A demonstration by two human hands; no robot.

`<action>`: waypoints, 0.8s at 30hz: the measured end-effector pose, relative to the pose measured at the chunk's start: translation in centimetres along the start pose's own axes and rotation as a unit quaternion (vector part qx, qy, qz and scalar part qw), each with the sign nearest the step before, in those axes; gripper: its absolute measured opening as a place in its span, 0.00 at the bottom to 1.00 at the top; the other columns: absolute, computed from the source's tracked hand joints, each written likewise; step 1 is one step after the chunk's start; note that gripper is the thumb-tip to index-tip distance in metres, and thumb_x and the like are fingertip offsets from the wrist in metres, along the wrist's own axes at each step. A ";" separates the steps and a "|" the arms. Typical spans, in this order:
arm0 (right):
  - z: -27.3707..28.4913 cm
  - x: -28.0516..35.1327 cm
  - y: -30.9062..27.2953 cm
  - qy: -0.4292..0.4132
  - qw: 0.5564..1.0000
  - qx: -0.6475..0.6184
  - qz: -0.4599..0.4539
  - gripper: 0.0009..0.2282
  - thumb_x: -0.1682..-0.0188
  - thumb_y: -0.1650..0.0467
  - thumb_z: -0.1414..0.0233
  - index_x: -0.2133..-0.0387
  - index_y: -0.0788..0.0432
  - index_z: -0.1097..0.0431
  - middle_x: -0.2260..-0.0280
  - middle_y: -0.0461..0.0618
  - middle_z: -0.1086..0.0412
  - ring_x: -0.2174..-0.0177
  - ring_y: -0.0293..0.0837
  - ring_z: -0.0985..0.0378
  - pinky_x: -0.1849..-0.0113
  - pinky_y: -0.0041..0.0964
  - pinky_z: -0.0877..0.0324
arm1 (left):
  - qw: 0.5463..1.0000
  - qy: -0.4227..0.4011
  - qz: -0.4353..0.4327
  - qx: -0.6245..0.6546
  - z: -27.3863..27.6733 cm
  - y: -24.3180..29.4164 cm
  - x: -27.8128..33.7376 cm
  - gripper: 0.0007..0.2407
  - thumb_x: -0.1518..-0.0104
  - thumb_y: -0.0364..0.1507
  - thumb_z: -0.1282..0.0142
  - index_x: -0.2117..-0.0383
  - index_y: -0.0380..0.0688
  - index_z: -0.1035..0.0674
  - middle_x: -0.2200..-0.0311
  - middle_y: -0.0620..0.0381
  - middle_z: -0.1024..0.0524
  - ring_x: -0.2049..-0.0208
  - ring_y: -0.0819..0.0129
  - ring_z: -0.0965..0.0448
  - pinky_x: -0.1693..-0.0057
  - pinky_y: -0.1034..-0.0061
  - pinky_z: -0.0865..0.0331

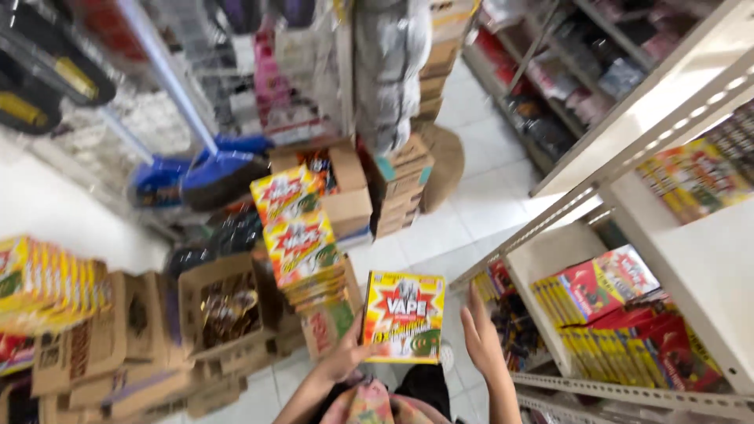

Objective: The person picks up boxes of mosquito coils from stacks on the floor and stacks them onto a shelf by hand.

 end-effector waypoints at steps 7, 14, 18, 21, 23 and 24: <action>-0.5 3.3 8.7 -0.006 0.869 -0.427 -0.251 0.26 0.43 0.59 0.62 0.37 0.63 0.42 0.45 0.54 0.28 0.49 0.43 0.25 0.48 0.39 0.33 | 0.994 -0.095 0.003 0.044 -6.8 0.2 -7.2 0.42 0.46 0.25 0.36 0.29 0.45 0.55 0.35 0.47 0.36 0.36 0.63 0.35 0.33 0.68 0.39; 12.1 -3.7 5.0 0.177 0.888 -0.407 -0.119 0.22 0.46 0.72 0.50 0.38 0.64 0.40 0.46 0.51 0.30 0.49 0.40 0.28 0.48 0.35 0.33 | 0.984 -0.167 -0.043 -0.047 -17.2 2.9 -16.1 0.37 0.44 0.25 0.39 0.29 0.39 0.49 0.36 0.52 0.36 0.37 0.65 0.34 0.36 0.68 0.34; 21.8 -5.9 3.8 0.269 0.876 -0.400 -0.023 0.24 0.48 0.75 0.51 0.36 0.63 0.45 0.44 0.50 0.33 0.46 0.42 0.30 0.46 0.38 0.34 | 0.976 -0.189 -0.061 -0.086 -23.6 6.9 -22.6 0.33 0.43 0.25 0.42 0.30 0.38 0.44 0.38 0.52 0.33 0.41 0.66 0.29 0.41 0.71 0.28; 28.5 -6.8 4.7 0.323 0.859 -0.395 -0.028 0.25 0.45 0.74 0.51 0.34 0.64 0.48 0.44 0.56 0.33 0.49 0.44 0.28 0.50 0.39 0.30 | 0.956 -0.178 -0.140 -0.187 -28.7 8.1 -27.1 0.29 0.41 0.24 0.41 0.32 0.38 0.38 0.42 0.50 0.28 0.43 0.64 0.26 0.41 0.73 0.28; 32.9 -8.2 5.6 0.354 0.859 -0.369 -0.025 0.25 0.44 0.73 0.50 0.33 0.64 0.50 0.46 0.59 0.33 0.50 0.45 0.26 0.51 0.38 0.27 | 0.949 -0.181 -0.182 -0.184 -32.5 8.5 -30.6 0.29 0.43 0.22 0.42 0.32 0.40 0.36 0.42 0.50 0.30 0.42 0.60 0.28 0.40 0.70 0.30; 35.1 -8.9 6.0 0.374 0.861 -0.343 -0.021 0.26 0.43 0.72 0.50 0.33 0.63 0.51 0.45 0.59 0.32 0.49 0.45 0.26 0.50 0.36 0.27 | 0.944 -0.182 -0.215 -0.173 -34.4 8.6 -31.8 0.28 0.42 0.23 0.42 0.32 0.41 0.35 0.40 0.49 0.33 0.39 0.60 0.29 0.38 0.69 0.29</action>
Point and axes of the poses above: each hand's wrist, its own x-axis away from the middle knuckle, its own z-axis out of the back of the hand, y = z × x, the point moved 9 cm from there along -x, towards the middle knuckle
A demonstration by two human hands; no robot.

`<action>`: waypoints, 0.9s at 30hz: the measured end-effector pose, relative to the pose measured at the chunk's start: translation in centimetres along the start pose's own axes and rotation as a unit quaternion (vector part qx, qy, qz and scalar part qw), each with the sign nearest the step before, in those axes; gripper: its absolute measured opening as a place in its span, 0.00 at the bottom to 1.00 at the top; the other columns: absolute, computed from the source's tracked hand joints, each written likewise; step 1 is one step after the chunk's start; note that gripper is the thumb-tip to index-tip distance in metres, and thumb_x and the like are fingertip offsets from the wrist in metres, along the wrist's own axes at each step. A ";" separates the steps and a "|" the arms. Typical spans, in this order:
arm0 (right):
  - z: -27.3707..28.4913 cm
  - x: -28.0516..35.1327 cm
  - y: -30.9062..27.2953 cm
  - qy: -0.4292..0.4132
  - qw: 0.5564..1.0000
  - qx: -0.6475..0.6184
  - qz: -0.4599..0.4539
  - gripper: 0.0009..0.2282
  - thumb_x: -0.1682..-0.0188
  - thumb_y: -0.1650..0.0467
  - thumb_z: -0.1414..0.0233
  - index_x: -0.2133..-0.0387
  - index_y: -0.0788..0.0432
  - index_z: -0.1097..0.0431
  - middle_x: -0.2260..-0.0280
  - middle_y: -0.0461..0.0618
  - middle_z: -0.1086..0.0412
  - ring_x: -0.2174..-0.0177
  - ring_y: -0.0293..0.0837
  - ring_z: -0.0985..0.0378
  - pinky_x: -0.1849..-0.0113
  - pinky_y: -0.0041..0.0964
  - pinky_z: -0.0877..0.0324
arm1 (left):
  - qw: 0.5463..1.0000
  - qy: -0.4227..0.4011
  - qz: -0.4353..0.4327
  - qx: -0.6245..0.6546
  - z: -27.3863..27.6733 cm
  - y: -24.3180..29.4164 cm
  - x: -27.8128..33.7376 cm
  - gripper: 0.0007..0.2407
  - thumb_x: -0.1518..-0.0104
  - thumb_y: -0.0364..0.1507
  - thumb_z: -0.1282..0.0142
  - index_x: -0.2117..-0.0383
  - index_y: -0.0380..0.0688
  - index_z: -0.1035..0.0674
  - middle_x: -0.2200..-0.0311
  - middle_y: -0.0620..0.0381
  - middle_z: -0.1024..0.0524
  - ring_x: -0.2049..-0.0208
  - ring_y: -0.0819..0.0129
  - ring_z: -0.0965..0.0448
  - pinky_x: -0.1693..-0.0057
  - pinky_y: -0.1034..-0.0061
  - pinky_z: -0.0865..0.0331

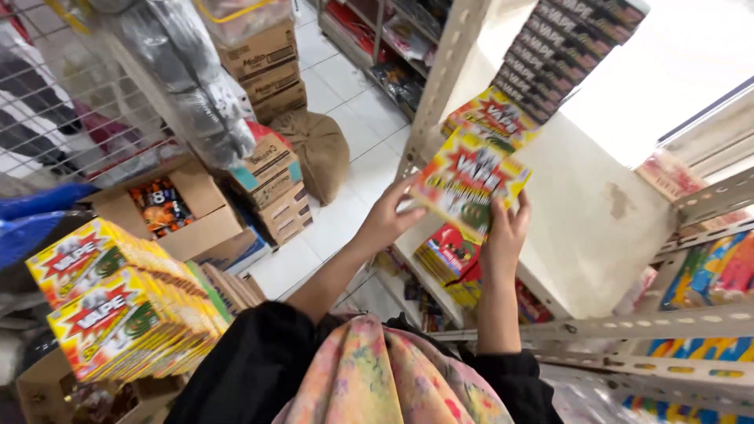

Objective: The person picks up boxes of mosquito coils from stacks on the floor and stacks them onto a shelf by hand.

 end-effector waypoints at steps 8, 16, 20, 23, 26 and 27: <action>-0.6 -7.8 -1.5 -0.025 0.917 0.369 0.152 0.36 0.45 0.64 0.44 0.30 0.67 0.56 0.34 0.66 0.50 0.36 0.57 0.42 0.38 0.51 0.45 | 0.945 -0.006 -0.158 -0.286 -5.2 -2.3 -10.5 0.47 0.43 0.32 0.35 0.27 0.46 0.63 0.28 0.35 0.78 0.26 0.35 0.69 0.28 0.51 0.52; -1.9 -2.5 -3.5 -0.016 0.818 0.507 0.272 0.24 0.48 0.60 0.40 0.44 0.59 0.37 0.33 0.63 0.52 0.34 0.61 0.51 0.40 0.62 0.57 | 0.902 0.067 -0.230 -0.358 -7.6 -2.1 -8.2 0.43 0.36 0.44 0.45 0.26 0.43 0.65 0.28 0.24 0.75 0.25 0.26 0.66 0.27 0.46 0.45; -2.8 -3.4 -4.1 -0.020 0.815 0.529 0.238 0.15 0.46 0.60 0.44 0.48 0.49 0.30 0.37 0.52 0.41 0.37 0.51 0.41 0.41 0.57 0.54 | 0.875 0.129 -0.187 -0.427 -8.1 -3.0 -10.5 0.43 0.39 0.47 0.46 0.27 0.41 0.61 0.29 0.24 0.70 0.26 0.29 0.66 0.29 0.40 0.52; -2.9 -2.6 -4.1 -0.052 0.818 0.525 0.228 0.15 0.44 0.61 0.47 0.44 0.46 0.30 0.35 0.49 0.39 0.39 0.47 0.36 0.41 0.57 0.54 | 0.868 0.130 -0.129 -0.462 -7.9 -4.6 -12.4 0.43 0.39 0.48 0.47 0.28 0.38 0.61 0.28 0.28 0.65 0.26 0.34 0.65 0.27 0.37 0.58; -3.8 -2.9 -4.3 -0.077 0.817 0.521 0.237 0.19 0.44 0.62 0.47 0.39 0.46 0.33 0.32 0.50 0.44 0.36 0.48 0.38 0.39 0.61 0.58 | 0.864 0.090 -0.079 -0.489 -6.6 -4.6 -14.3 0.43 0.41 0.48 0.46 0.29 0.39 0.59 0.28 0.31 0.62 0.26 0.37 0.64 0.29 0.39 0.61; -3.8 -3.1 -4.3 -0.081 0.816 0.522 0.233 0.21 0.45 0.62 0.47 0.37 0.46 0.35 0.30 0.51 0.46 0.34 0.49 0.40 0.38 0.62 0.59 | 0.872 0.055 -0.072 -0.481 -6.6 -4.7 -14.1 0.43 0.42 0.48 0.45 0.30 0.38 0.59 0.29 0.30 0.63 0.27 0.36 0.64 0.31 0.40 0.60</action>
Point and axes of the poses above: each hand's wrist, its own x-axis away from the middle knuckle, its own z-axis out of the back of the hand, y = z × x, the point moved 9 cm from there along -x, towards the middle knuckle
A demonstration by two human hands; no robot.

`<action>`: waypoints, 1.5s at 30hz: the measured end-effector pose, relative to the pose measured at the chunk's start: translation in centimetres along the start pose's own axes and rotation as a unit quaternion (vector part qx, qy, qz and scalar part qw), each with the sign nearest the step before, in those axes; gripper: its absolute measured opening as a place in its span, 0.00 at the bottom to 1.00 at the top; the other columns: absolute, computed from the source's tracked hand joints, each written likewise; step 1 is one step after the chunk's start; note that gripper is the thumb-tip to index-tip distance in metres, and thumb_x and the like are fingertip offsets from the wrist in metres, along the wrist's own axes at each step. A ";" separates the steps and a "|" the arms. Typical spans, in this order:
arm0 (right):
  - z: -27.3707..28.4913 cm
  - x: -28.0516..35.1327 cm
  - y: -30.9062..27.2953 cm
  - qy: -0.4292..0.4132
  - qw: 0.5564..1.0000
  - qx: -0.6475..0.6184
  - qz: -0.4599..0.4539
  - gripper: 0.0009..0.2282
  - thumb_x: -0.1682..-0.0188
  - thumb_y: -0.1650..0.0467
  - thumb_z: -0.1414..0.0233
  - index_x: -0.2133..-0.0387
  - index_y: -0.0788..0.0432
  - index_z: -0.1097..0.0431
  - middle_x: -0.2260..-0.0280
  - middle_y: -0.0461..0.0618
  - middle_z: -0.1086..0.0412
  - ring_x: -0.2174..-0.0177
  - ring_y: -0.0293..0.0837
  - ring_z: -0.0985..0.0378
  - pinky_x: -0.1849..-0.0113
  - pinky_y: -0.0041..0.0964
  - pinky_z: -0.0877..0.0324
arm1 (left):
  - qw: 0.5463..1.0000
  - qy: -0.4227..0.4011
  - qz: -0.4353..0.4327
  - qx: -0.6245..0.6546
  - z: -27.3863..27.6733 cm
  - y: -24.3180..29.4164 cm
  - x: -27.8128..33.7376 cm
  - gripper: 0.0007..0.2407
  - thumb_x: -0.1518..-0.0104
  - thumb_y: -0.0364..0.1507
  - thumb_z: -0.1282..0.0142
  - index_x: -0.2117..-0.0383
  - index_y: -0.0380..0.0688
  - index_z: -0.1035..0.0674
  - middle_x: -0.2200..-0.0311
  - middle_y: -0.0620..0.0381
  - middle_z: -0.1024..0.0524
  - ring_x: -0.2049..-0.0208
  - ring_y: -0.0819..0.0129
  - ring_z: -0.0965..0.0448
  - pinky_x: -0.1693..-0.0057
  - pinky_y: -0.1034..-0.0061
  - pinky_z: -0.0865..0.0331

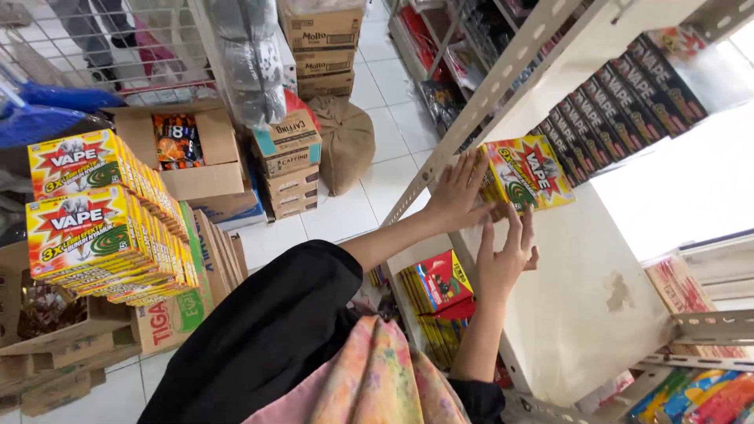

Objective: The person picks up boxes of mosquito coils from stacks on the floor and stacks them onto a shelf by hand.

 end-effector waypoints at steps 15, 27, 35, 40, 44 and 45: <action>1.0 1.2 1.3 0.088 0.948 -0.304 -0.023 0.22 0.40 0.71 0.51 0.34 0.66 0.45 0.35 0.60 0.40 0.38 0.53 0.34 0.37 0.47 0.40 | 0.931 -0.023 0.288 0.221 16.6 -12.4 29.9 0.39 0.38 0.32 0.46 0.27 0.50 0.62 0.37 0.46 0.34 0.37 0.55 0.31 0.36 0.64 0.33; -25.1 13.4 -28.0 -0.346 0.765 -0.543 0.005 0.17 0.42 0.75 0.54 0.39 0.61 0.39 0.44 0.51 0.33 0.48 0.43 0.29 0.49 0.37 0.30 | 0.786 0.446 0.408 0.131 34.8 -20.1 61.9 0.26 0.41 0.24 0.44 0.35 0.38 0.36 0.49 0.46 0.26 0.48 0.60 0.24 0.43 0.70 0.27; -42.3 33.2 -36.2 -0.539 0.713 -0.438 -0.093 0.23 0.46 0.66 0.49 0.37 0.58 0.43 0.44 0.46 0.33 0.49 0.38 0.30 0.53 0.36 0.32 | 0.845 0.349 0.405 0.006 40.0 -26.8 63.6 0.34 0.39 0.32 0.42 0.30 0.35 0.48 0.30 0.37 0.46 0.29 0.44 0.47 0.28 0.55 0.50; -44.3 36.8 -33.8 -0.427 0.760 -0.456 -0.179 0.17 0.45 0.63 0.45 0.49 0.61 0.33 0.56 0.46 0.29 0.60 0.38 0.33 0.60 0.36 0.37 | 0.876 0.293 0.382 -0.004 37.8 -26.3 63.0 0.36 0.42 0.36 0.38 0.31 0.38 0.47 0.31 0.36 0.48 0.29 0.42 0.51 0.29 0.53 0.52; -42.3 37.8 -30.9 -0.362 0.789 -0.467 -0.166 0.13 0.43 0.63 0.45 0.56 0.62 0.33 0.60 0.47 0.29 0.61 0.36 0.30 0.59 0.33 0.33 | 0.877 0.298 0.369 0.075 34.5 -24.4 65.6 0.30 0.40 0.35 0.41 0.34 0.40 0.41 0.36 0.38 0.39 0.32 0.48 0.43 0.31 0.56 0.46; -42.2 38.7 -29.6 -0.367 0.794 -0.439 -0.206 0.14 0.43 0.63 0.46 0.56 0.63 0.33 0.62 0.48 0.29 0.64 0.37 0.31 0.62 0.35 0.34 | 0.864 0.310 0.370 0.144 33.4 -24.7 66.6 0.28 0.39 0.36 0.42 0.35 0.40 0.39 0.36 0.40 0.37 0.32 0.51 0.40 0.32 0.59 0.43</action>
Point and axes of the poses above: each hand's wrist, its own x-axis away from the middle knuckle, its own z-axis out of the back of the hand, y = z × x, the point moved 9 cm from there along -x, towards the middle knuckle
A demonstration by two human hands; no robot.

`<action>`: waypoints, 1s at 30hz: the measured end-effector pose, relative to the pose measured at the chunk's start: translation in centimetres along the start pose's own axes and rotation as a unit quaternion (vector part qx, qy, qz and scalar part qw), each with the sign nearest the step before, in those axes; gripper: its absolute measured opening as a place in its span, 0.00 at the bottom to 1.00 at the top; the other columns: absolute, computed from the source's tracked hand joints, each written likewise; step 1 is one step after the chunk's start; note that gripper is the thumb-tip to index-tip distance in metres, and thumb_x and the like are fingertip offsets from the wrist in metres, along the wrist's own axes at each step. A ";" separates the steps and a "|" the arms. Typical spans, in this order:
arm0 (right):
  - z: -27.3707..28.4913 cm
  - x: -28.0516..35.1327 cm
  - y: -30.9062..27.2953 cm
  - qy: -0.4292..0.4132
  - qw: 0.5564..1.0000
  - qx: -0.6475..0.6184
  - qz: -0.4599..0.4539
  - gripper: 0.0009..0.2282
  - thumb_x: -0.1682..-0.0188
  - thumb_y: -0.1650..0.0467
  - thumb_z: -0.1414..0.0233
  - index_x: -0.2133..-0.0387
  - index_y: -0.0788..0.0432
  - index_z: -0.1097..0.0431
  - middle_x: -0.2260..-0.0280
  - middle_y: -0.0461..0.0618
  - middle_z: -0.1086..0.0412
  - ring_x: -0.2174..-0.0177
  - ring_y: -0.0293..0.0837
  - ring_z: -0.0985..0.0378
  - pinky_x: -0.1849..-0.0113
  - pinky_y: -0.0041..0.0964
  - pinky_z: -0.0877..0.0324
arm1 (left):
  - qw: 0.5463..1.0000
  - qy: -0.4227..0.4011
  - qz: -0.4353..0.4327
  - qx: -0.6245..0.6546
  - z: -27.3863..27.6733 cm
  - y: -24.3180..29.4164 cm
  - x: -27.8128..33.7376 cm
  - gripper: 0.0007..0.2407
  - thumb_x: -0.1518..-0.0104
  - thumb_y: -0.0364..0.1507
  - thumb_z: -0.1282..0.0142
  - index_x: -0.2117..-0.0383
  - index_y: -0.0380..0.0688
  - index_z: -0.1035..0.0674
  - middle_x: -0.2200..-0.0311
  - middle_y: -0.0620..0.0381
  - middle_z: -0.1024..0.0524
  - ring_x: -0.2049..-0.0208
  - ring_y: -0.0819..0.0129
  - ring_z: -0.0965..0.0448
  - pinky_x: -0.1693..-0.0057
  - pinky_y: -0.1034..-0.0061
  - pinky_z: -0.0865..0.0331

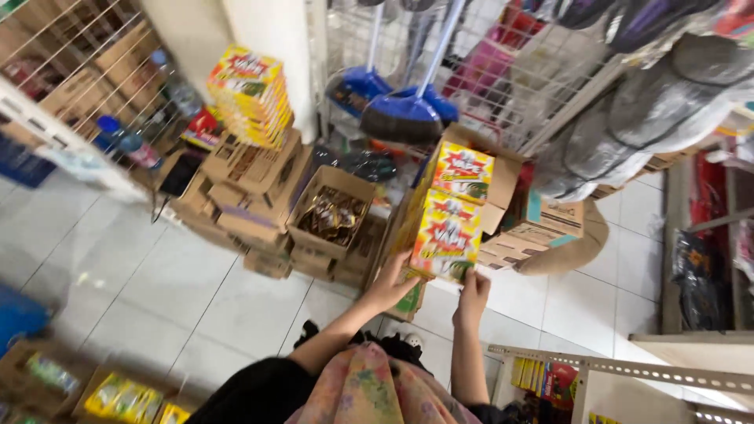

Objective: The person picks up boxes of mosquito coils from stacks on the floor and stacks them onto a shelf by hand.

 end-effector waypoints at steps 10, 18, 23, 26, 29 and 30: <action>-2.0 7.9 1.1 -0.181 0.960 -0.192 -0.098 0.13 0.44 0.70 0.52 0.48 0.59 0.39 0.57 0.55 0.27 0.57 0.43 0.24 0.52 0.42 0.29 | 0.895 -0.126 0.314 0.290 1.5 -4.3 2.5 0.31 0.38 0.32 0.46 0.31 0.50 0.49 0.41 0.50 0.32 0.41 0.63 0.30 0.40 0.67 0.32; -2.2 9.1 -8.2 -0.149 0.987 0.050 0.030 0.20 0.49 0.71 0.49 0.43 0.60 0.42 0.49 0.61 0.33 0.55 0.48 0.25 0.54 0.48 0.27 | 0.883 -0.187 0.216 0.373 -0.8 0.9 2.1 0.37 0.39 0.28 0.44 0.28 0.49 0.58 0.34 0.51 0.39 0.35 0.65 0.37 0.35 0.71 0.38; -7.9 15.5 -18.2 -0.117 0.914 0.266 0.285 0.27 0.52 0.71 0.48 0.37 0.62 0.42 0.37 0.64 0.41 0.36 0.61 0.43 0.36 0.54 0.50 | 0.916 -0.236 0.159 0.282 -2.3 2.2 2.3 0.35 0.35 0.31 0.48 0.27 0.47 0.58 0.31 0.51 0.43 0.33 0.64 0.41 0.33 0.71 0.40; -11.2 19.5 -20.8 -0.208 0.804 0.370 0.417 0.29 0.48 0.62 0.49 0.34 0.61 0.45 0.32 0.62 0.47 0.32 0.61 0.51 0.35 0.61 0.64 | 0.935 -0.248 0.081 0.239 -3.2 2.8 2.1 0.33 0.31 0.32 0.53 0.26 0.48 0.61 0.27 0.57 0.53 0.28 0.67 0.47 0.29 0.71 0.42; -9.6 16.6 -20.5 -0.169 0.824 0.402 0.362 0.29 0.47 0.57 0.55 0.33 0.58 0.44 0.31 0.57 0.49 0.30 0.57 0.53 0.34 0.59 0.68 | 0.916 -0.219 0.107 0.320 -2.1 3.0 2.7 0.34 0.34 0.30 0.51 0.26 0.45 0.58 0.29 0.52 0.49 0.31 0.63 0.43 0.32 0.68 0.41; -8.4 15.6 -19.5 -0.155 0.839 0.408 0.326 0.29 0.47 0.58 0.55 0.33 0.57 0.44 0.31 0.58 0.50 0.31 0.57 0.54 0.34 0.58 0.66 | 0.900 -0.214 0.129 0.357 -1.9 3.1 3.0 0.34 0.36 0.29 0.50 0.26 0.44 0.56 0.32 0.47 0.44 0.35 0.61 0.40 0.34 0.67 0.39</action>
Point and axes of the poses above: each hand's wrist, its own x-axis away from the middle knuckle, its own z-axis out of the back of the hand, y = z × x, the point moved 9 cm from there along -x, towards the middle knuckle
